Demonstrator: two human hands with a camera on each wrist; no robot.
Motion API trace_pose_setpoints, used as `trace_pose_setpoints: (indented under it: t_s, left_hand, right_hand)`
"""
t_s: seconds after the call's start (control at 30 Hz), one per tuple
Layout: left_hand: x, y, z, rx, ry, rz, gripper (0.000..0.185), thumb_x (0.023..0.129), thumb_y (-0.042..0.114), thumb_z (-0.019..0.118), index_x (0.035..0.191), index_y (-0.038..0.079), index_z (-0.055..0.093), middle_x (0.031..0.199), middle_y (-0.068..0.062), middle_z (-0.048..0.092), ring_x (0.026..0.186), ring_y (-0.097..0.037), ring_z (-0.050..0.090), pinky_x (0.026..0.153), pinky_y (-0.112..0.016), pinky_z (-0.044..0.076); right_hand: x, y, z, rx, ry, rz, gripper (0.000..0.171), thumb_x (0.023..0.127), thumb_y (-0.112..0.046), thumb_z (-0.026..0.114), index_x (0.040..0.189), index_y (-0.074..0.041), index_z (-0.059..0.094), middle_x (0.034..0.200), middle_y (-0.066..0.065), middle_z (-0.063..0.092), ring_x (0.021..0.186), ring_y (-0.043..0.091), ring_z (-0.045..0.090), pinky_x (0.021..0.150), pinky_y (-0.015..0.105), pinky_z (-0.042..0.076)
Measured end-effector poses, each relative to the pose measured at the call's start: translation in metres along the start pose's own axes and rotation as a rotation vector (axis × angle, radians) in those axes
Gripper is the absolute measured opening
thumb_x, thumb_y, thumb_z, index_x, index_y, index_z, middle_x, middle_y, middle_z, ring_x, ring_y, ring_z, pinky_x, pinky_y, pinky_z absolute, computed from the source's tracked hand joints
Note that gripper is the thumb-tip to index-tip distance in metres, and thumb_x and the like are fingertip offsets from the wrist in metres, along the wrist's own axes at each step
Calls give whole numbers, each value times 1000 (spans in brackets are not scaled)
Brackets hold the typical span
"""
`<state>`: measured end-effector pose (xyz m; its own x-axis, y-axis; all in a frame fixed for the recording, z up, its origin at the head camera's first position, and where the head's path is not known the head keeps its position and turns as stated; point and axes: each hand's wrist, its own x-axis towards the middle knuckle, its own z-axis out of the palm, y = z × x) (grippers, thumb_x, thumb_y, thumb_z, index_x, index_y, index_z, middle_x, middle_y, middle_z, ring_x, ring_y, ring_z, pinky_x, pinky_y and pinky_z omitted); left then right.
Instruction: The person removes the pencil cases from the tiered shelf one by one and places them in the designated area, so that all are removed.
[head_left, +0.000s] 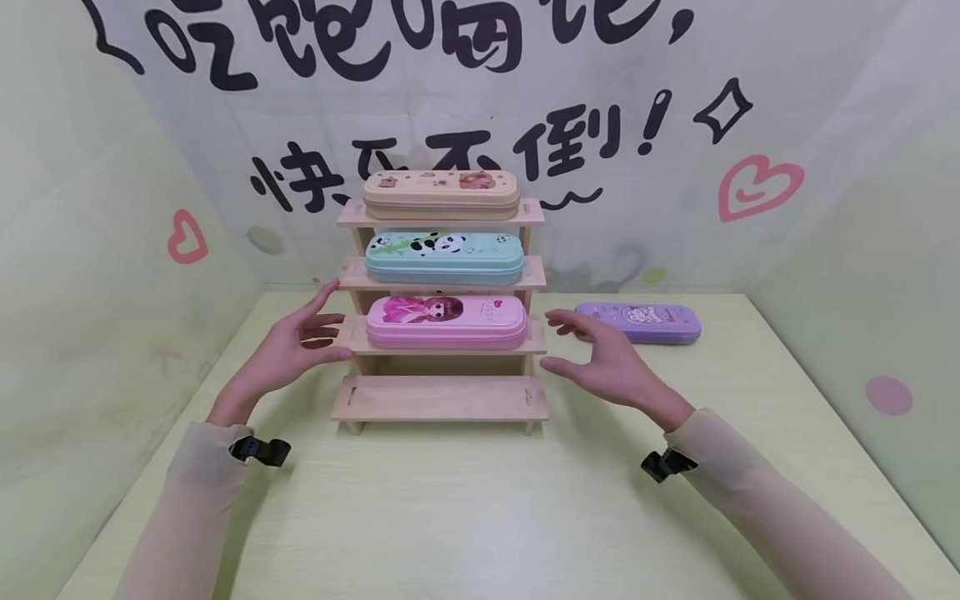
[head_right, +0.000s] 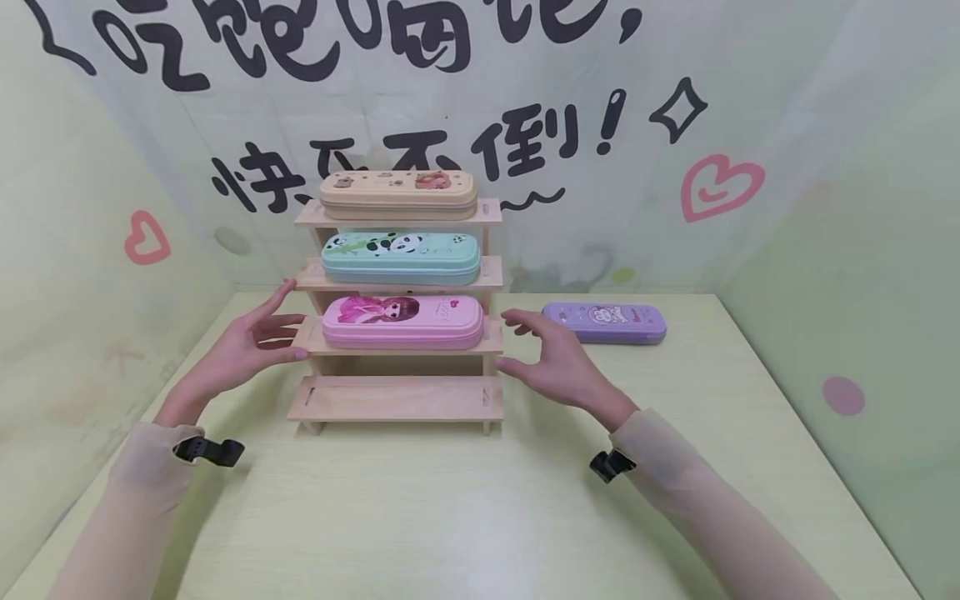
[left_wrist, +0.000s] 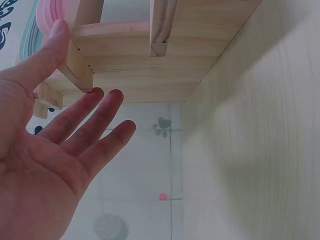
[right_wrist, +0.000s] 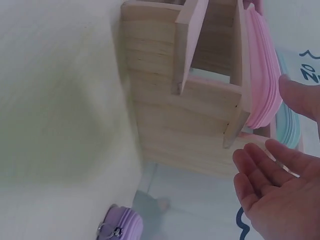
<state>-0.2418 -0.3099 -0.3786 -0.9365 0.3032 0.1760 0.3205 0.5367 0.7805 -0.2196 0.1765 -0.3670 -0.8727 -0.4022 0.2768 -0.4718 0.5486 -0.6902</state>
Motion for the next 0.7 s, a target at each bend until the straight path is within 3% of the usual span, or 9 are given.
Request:
trace_pose_setpoints:
  t_s: [0.7]
  left_hand:
    - [0,0,0,3,5,4,109,90,18,87,168,45,16,149,-29,54,129,-44,61,105,-53,51]
  right_hand:
    - [33,-19,11,-10,17,-42,72,89,-26,88,149,-2,57,140,9,65,121,26,61,105,46,51]
